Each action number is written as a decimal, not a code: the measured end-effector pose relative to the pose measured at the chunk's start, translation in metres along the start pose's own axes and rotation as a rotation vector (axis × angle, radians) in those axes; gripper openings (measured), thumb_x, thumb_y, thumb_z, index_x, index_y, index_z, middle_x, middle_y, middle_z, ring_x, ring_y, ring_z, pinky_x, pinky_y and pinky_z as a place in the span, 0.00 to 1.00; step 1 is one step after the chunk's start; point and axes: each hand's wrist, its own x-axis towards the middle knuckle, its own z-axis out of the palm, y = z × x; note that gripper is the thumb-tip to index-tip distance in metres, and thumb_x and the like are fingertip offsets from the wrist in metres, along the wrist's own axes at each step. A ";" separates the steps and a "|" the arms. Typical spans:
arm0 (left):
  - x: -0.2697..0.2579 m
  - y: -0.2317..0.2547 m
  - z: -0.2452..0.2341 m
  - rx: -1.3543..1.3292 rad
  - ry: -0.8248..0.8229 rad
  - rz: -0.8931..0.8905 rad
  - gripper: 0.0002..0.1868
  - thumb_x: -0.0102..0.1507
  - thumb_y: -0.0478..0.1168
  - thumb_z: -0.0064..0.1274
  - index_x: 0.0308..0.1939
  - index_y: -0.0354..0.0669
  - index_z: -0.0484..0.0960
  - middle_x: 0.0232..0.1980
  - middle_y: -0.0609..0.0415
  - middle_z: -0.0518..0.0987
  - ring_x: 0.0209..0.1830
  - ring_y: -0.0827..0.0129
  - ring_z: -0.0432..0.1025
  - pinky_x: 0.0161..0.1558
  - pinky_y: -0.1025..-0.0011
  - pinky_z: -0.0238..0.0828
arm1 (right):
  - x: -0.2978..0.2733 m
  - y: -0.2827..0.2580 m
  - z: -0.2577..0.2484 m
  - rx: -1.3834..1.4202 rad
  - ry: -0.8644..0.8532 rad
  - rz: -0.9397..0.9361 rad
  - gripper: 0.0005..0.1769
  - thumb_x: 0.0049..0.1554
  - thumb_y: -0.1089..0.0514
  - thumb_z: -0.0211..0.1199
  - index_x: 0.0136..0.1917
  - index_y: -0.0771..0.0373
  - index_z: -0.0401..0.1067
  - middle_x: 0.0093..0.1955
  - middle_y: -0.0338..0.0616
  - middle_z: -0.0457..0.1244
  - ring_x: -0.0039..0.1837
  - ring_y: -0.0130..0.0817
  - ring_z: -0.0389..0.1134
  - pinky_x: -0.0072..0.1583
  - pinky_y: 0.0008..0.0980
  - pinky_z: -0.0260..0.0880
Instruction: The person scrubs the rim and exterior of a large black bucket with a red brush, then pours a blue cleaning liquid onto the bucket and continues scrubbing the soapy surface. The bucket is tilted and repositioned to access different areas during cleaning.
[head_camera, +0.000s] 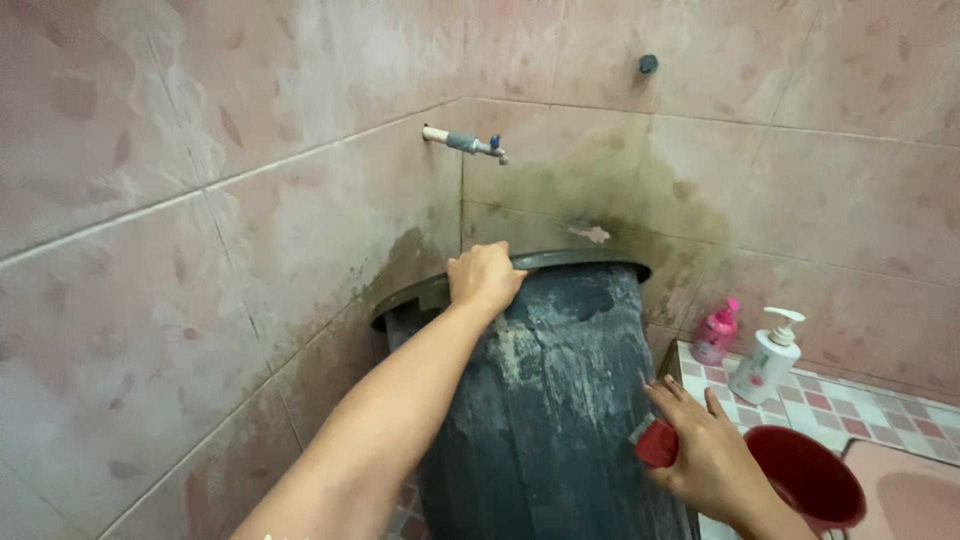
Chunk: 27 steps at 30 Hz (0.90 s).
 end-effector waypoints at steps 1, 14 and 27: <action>0.000 0.003 0.000 0.005 -0.002 -0.008 0.21 0.58 0.58 0.62 0.43 0.48 0.86 0.44 0.47 0.85 0.50 0.51 0.78 0.53 0.50 0.68 | -0.005 -0.001 -0.001 0.001 0.012 -0.026 0.57 0.34 0.57 0.80 0.74 0.60 0.60 0.78 0.53 0.55 0.79 0.46 0.49 0.76 0.55 0.43; 0.009 0.061 -0.017 0.076 0.041 -0.038 0.19 0.59 0.53 0.64 0.48 0.49 0.85 0.47 0.48 0.85 0.51 0.53 0.79 0.60 0.47 0.62 | -0.028 0.007 0.044 0.008 -0.270 0.035 0.61 0.35 0.58 0.80 0.78 0.59 0.54 0.80 0.51 0.53 0.80 0.43 0.50 0.77 0.53 0.47; -0.005 0.100 0.000 0.113 -0.267 0.099 0.28 0.55 0.56 0.66 0.52 0.44 0.86 0.58 0.46 0.82 0.61 0.53 0.76 0.59 0.58 0.73 | -0.045 0.027 0.085 0.021 -0.387 0.154 0.66 0.39 0.53 0.82 0.82 0.54 0.46 0.80 0.53 0.52 0.77 0.48 0.57 0.74 0.38 0.60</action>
